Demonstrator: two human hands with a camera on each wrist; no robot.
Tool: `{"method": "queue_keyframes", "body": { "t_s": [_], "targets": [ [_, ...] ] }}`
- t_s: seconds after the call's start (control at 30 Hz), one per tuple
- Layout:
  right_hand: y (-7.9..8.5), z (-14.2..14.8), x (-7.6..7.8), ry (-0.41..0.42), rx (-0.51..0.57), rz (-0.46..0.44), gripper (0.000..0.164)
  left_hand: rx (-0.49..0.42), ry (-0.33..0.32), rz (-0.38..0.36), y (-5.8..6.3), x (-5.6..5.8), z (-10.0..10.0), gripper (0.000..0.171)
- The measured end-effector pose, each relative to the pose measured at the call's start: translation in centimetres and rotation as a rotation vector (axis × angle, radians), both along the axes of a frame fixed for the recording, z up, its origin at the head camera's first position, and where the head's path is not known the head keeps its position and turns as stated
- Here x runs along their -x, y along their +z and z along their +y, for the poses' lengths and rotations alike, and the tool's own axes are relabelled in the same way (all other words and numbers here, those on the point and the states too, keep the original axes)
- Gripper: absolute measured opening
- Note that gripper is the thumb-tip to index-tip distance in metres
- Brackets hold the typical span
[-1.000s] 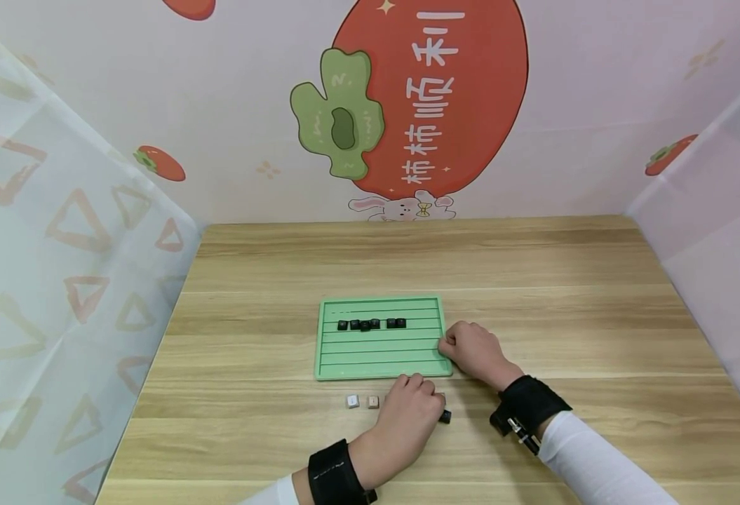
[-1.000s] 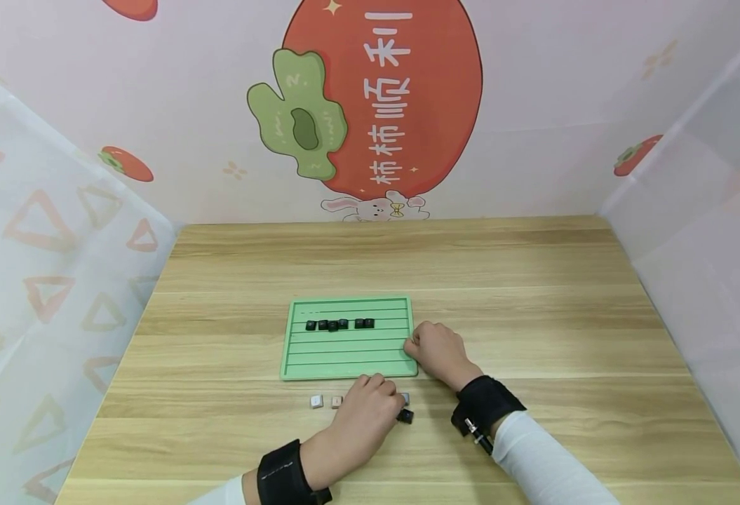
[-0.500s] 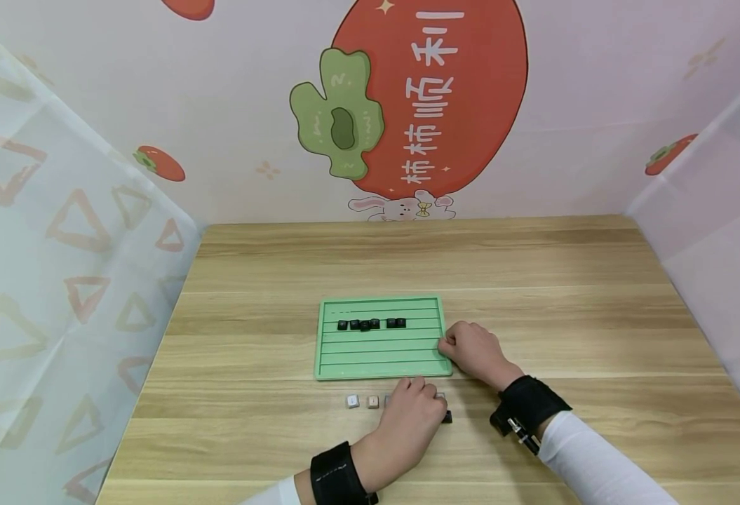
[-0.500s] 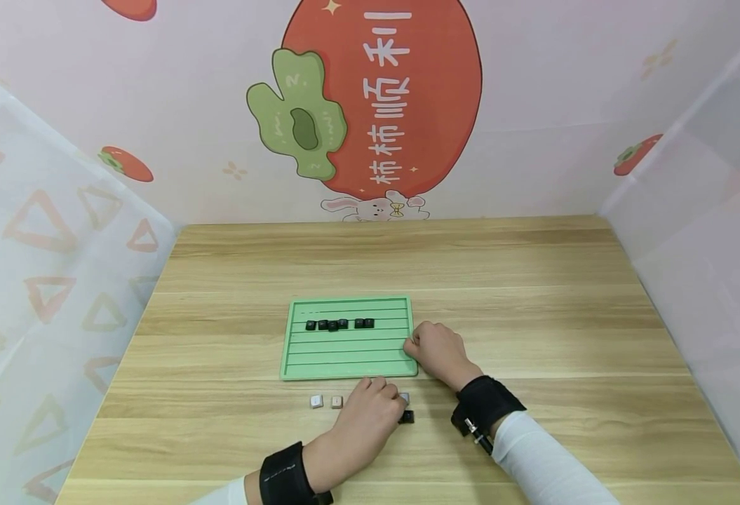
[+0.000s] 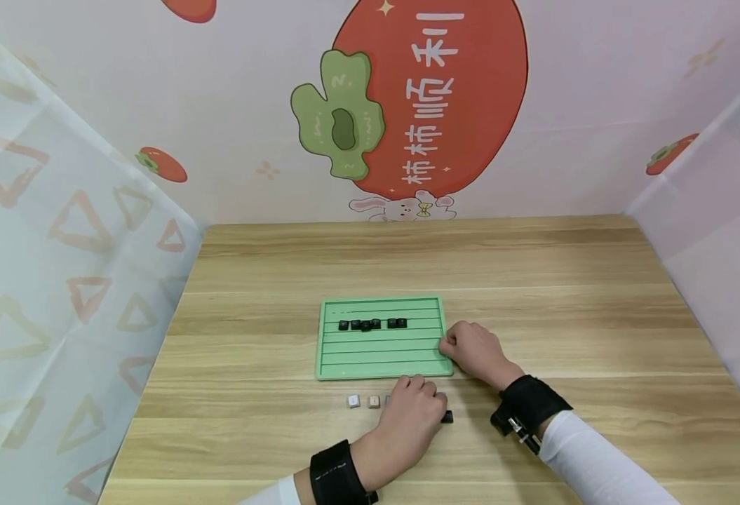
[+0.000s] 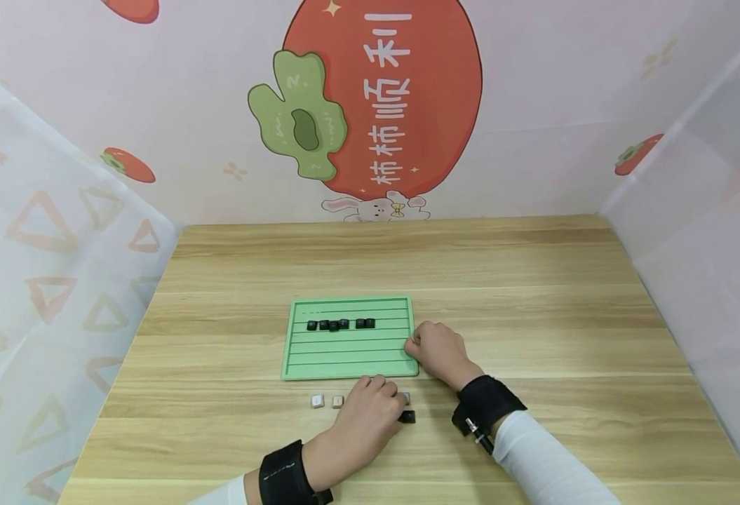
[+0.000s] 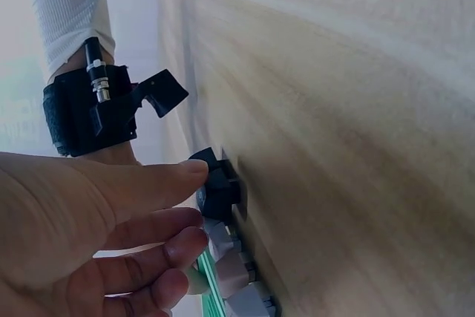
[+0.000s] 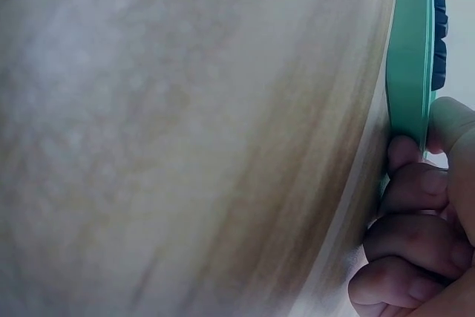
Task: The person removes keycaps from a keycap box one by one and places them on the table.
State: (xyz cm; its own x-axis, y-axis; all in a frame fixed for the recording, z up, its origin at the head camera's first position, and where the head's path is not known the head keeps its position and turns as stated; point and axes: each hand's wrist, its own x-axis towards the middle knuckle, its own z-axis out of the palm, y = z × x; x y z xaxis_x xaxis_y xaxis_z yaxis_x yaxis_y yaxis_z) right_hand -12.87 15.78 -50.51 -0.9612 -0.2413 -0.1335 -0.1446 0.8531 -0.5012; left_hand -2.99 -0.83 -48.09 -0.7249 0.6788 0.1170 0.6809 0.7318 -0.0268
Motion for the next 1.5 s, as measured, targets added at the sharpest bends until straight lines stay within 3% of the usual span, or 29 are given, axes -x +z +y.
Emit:
{"method": "queue_keyframes", "body": {
  "t_s": [0.2, 0.33, 0.43, 0.67, 0.93, 1.5],
  "targets": [
    [0.0, 0.1, 0.0, 0.002, -0.004, -0.006, 0.037, -0.028, -0.006, 0.010, 0.4, 0.4, -0.1, 0.021],
    [0.0, 0.1, 0.0, 0.003, -0.004, -0.002, 0.037, -0.060, -0.003, 0.057, 0.6, 0.8, -0.5, 0.021],
    [0.0, 0.1, 0.0, 0.006, -0.003, -0.001, 0.037, -0.074, 0.018, 0.084, 0.7, 1.2, -0.8, 0.020],
    [-0.1, 0.1, 0.1, 0.008, -0.007, -0.001, 0.038, -0.077, 0.056, 0.061, 1.2, 1.8, -1.3, 0.025],
    [-0.1, 0.1, 0.0, 0.006, -0.010, -0.005, 0.038, -0.118, 0.090, 0.122, 1.3, 2.9, -1.6, 0.020],
    [0.2, 0.0, 0.0, 0.015, -0.013, -0.001, 0.039, -0.091, 0.145, 0.077, 1.7, 4.4, -2.0, 0.027]
  ]
}}
